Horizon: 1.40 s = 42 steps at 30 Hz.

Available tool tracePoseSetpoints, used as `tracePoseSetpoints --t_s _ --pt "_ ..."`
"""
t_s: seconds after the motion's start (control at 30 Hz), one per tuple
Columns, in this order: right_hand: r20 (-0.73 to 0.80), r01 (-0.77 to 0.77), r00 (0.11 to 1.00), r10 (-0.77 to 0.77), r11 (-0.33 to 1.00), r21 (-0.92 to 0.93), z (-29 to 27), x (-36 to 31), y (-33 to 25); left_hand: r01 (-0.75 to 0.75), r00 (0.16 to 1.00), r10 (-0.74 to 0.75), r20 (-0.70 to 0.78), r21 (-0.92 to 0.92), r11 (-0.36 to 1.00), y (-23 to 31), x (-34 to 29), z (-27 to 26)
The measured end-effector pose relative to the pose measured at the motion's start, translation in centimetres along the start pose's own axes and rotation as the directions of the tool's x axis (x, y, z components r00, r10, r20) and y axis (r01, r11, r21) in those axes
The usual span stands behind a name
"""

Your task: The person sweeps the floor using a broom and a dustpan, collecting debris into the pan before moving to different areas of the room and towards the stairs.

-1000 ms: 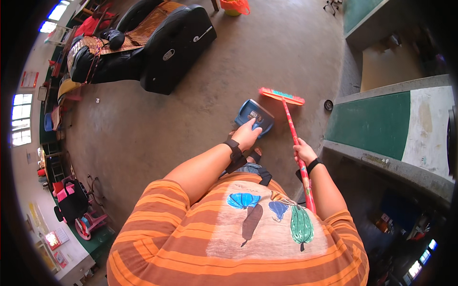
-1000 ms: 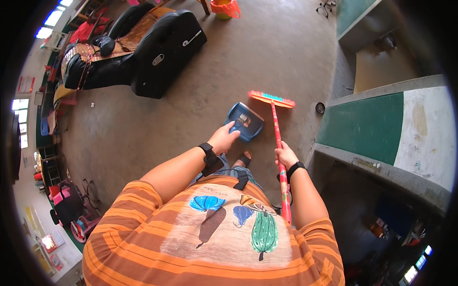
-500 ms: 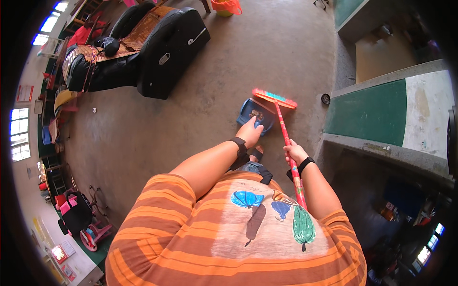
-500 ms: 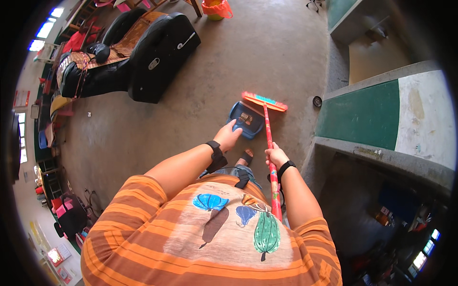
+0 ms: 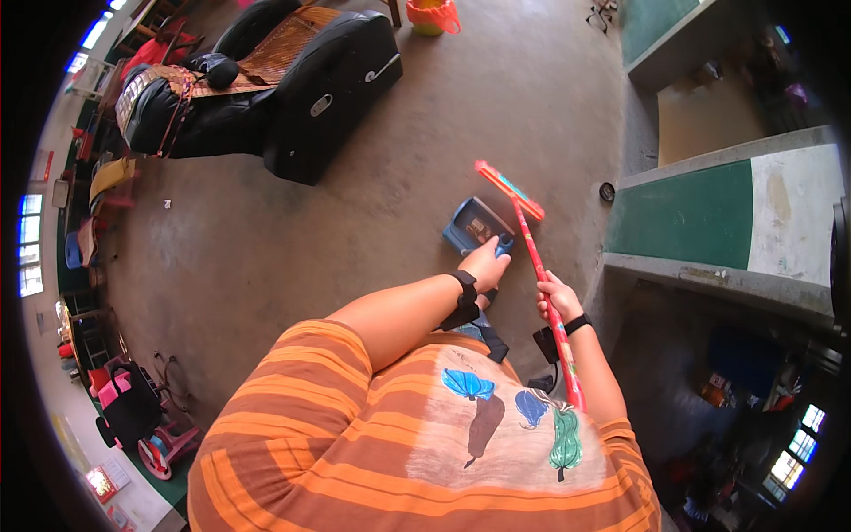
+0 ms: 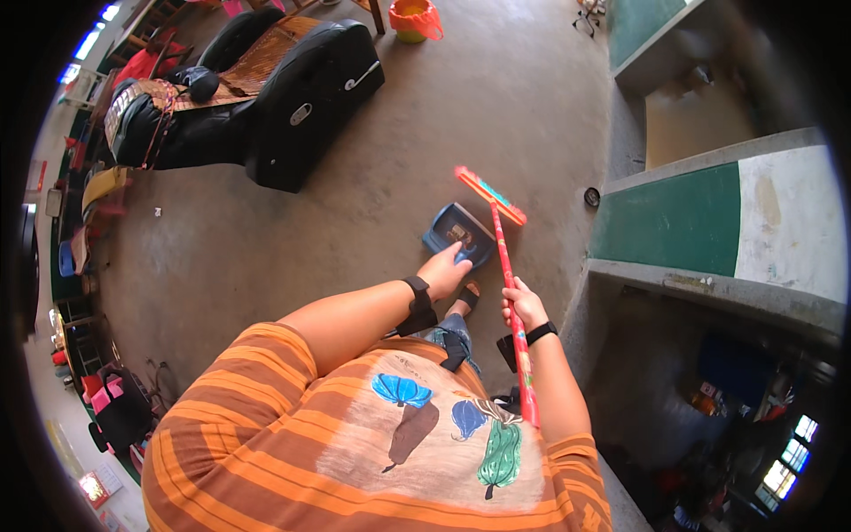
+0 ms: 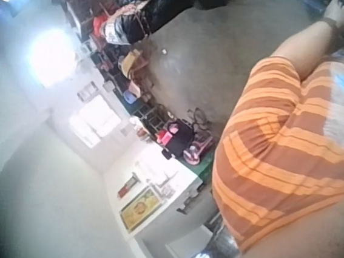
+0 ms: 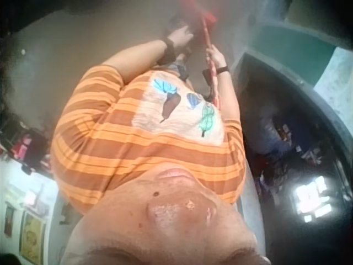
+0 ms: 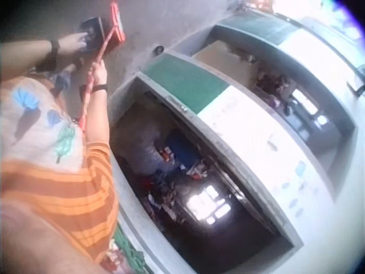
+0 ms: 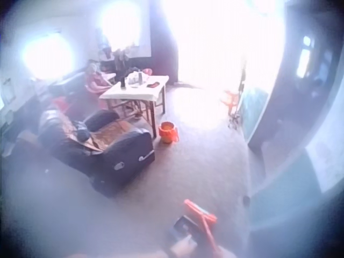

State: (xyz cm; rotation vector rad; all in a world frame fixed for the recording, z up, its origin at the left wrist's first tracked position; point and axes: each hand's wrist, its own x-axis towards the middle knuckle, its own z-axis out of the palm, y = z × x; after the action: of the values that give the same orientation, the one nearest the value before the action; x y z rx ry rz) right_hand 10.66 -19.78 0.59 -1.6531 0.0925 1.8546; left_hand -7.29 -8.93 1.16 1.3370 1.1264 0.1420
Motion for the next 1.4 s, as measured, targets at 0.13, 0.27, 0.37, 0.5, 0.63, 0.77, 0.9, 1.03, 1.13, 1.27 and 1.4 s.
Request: tracePoseSetpoints --t_s 0.13,0.27,0.37,0.5,0.63,0.77,0.9,1.03,1.13,1.27,1.4 --pt "0.049 -0.001 0.999 -0.002 0.998 0.057 2.5 3.3 0.7 0.009 1.000 -0.009 0.001 0.030 1.000 -1.3 -0.7 0.0" --pt "0.122 -0.124 0.986 0.109 0.986 0.114 3.6 1.8 2.1 0.009 0.999 -0.010 0.042 0.025 1.000 -1.8 -0.4 -0.5" --pt "0.241 -0.212 0.957 0.164 0.959 0.187 2.3 -1.5 2.5 -0.004 1.000 0.004 -0.026 0.024 1.000 -3.2 0.1 -0.1" --pt "0.211 -0.128 0.973 0.098 0.983 0.133 2.6 -5.4 2.7 -0.025 0.999 0.025 0.028 0.016 1.000 -2.1 -1.4 -2.0" --pt "0.119 -0.023 0.993 0.026 0.999 -0.026 4.2 -4.1 1.0 0.011 0.999 -0.012 -0.040 -0.003 1.000 -2.7 -2.5 -3.9" --pt "0.075 0.088 0.994 -0.076 0.981 -0.175 5.0 0.9 -1.2 0.030 0.995 -0.037 -0.096 -0.075 0.997 -3.2 -3.6 -4.7" --pt "0.041 0.142 0.990 -0.136 0.952 -0.273 5.5 5.1 -2.3 0.095 0.989 -0.108 -0.103 -0.128 0.987 -3.8 -4.8 -5.4" --pt "0.054 0.065 0.997 -0.052 0.963 -0.263 5.9 5.9 -1.1 0.107 0.987 -0.119 -0.109 -0.106 0.989 -5.5 -4.1 -5.4" --pt "0.109 -0.014 0.993 0.052 0.946 -0.323 5.3 4.4 0.4 0.084 0.987 -0.088 -0.135 -0.038 0.996 -6.0 -3.3 -4.4" --pt "0.190 -0.095 0.971 0.147 0.961 -0.258 3.4 1.8 1.6 0.214 0.974 -0.219 -0.059 -0.090 0.973 -2.2 -4.5 -4.7" --pt "0.255 -0.084 0.956 0.146 0.967 -0.239 4.0 -1.2 0.8 0.126 0.987 -0.134 -0.090 -0.086 0.988 -1.9 -4.8 -4.9"
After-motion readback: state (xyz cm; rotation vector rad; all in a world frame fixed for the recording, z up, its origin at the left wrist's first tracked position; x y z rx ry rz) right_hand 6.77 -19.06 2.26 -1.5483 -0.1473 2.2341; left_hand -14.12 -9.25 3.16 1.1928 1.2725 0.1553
